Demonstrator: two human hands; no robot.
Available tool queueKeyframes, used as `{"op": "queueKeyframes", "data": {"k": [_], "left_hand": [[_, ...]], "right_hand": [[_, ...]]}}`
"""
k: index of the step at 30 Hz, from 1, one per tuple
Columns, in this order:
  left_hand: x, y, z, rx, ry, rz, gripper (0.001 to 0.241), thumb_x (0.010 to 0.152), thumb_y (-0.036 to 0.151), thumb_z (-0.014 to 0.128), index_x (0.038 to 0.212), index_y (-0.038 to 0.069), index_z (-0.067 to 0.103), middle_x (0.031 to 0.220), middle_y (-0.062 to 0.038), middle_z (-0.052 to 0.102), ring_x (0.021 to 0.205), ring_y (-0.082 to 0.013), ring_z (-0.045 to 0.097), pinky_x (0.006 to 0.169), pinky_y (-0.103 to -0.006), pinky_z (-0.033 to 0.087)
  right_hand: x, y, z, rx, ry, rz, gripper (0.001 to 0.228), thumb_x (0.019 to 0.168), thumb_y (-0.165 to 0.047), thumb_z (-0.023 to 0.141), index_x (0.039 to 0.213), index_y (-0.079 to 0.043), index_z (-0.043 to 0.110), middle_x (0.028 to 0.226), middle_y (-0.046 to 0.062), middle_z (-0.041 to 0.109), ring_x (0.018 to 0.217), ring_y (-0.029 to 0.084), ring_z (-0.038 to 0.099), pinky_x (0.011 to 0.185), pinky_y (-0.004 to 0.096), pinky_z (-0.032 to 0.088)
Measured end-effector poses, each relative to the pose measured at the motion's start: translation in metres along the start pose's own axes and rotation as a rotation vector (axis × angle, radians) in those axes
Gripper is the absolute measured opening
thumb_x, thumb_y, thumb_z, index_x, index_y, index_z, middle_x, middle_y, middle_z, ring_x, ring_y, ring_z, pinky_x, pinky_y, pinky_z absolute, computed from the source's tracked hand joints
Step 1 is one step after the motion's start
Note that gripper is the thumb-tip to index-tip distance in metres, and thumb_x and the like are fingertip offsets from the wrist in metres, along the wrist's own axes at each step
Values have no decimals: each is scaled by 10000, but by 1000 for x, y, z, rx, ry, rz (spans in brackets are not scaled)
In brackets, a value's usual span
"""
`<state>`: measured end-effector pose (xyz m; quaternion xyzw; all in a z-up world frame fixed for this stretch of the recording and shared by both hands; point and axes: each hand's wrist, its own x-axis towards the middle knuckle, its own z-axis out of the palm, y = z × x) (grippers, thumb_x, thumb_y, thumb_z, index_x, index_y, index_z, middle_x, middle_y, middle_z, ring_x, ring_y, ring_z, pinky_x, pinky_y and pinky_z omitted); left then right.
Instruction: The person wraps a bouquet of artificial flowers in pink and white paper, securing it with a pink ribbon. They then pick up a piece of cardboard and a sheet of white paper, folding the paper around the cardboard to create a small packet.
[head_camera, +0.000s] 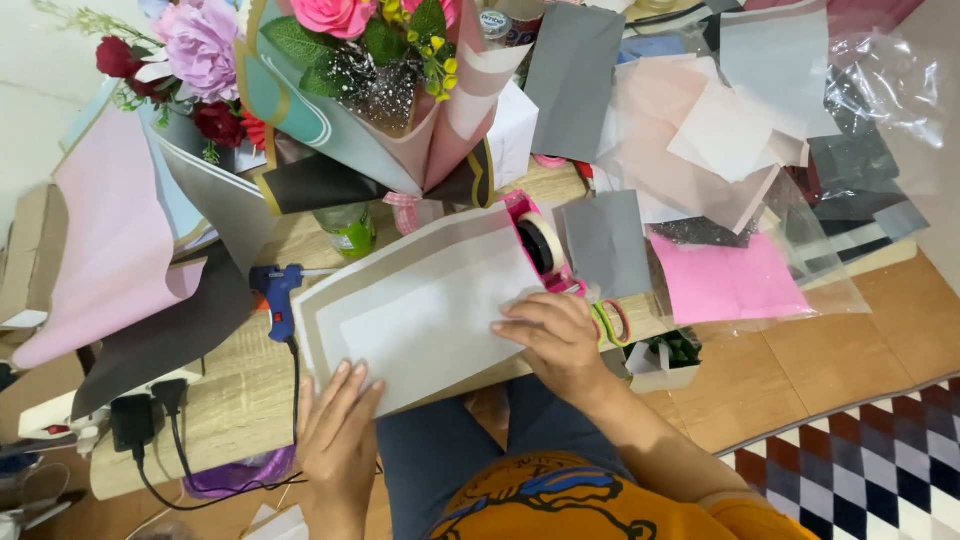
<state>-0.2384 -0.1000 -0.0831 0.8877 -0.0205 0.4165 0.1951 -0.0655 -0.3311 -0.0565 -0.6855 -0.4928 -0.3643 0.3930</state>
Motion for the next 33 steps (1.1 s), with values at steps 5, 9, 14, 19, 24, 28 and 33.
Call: {"op": "queueKeyframes", "data": {"k": [5,9,14,19,24,28,33], "left_hand": [[-10,-11,31,22,125,36,225,994,-12,599,1054,137,757,1185,-67,727,1175,-338,691,1139,-589,412],[0,-13,21,-534,-46,-265,536,895,-145,441,1369,54,591,1449,-146,575,1451,-408,469,1296,-650,197],[43,-6,26,-812,-196,-725,622,949,429,458,1423,28,492,1511,-154,513,1431,-282,465,1184,-457,367],[46,-17,82,-809,-356,-510,606,871,330,761,1401,82,602,1321,-160,693,1288,-334,597,1072,-493,437],[58,-16,93,-958,-372,-826,810,804,143,837,1528,134,474,1222,-157,626,819,-185,612,684,-283,568],[76,10,76,-1169,-440,-863,612,853,80,784,1426,16,581,1174,-117,651,974,-155,602,812,-294,578],[83,-6,52,-1071,-476,-523,163,921,108,754,770,47,749,701,-33,625,740,-129,549,705,-283,481]], "right_hand": [[-14,14,-21,-129,49,33,107,961,-107,686,1001,-151,774,1054,10,725,953,213,667,840,343,423],[-16,29,-47,-178,54,42,128,955,-73,663,964,-147,768,1042,30,717,960,225,637,875,383,391],[-30,39,-50,-50,34,63,133,956,-67,673,963,-171,756,1069,21,707,973,220,635,906,382,407],[-34,32,-37,29,101,104,201,969,-305,672,854,-221,813,950,1,768,890,241,645,910,406,436],[-44,41,-51,73,91,114,205,965,-302,668,855,-208,814,963,14,768,916,251,649,921,412,445],[-49,41,-54,82,111,119,177,945,-272,698,830,-206,815,934,14,764,889,237,643,912,411,453],[-58,58,-70,273,-153,250,381,842,77,564,1098,-120,765,1304,166,685,1279,384,563,1136,581,341]]}}
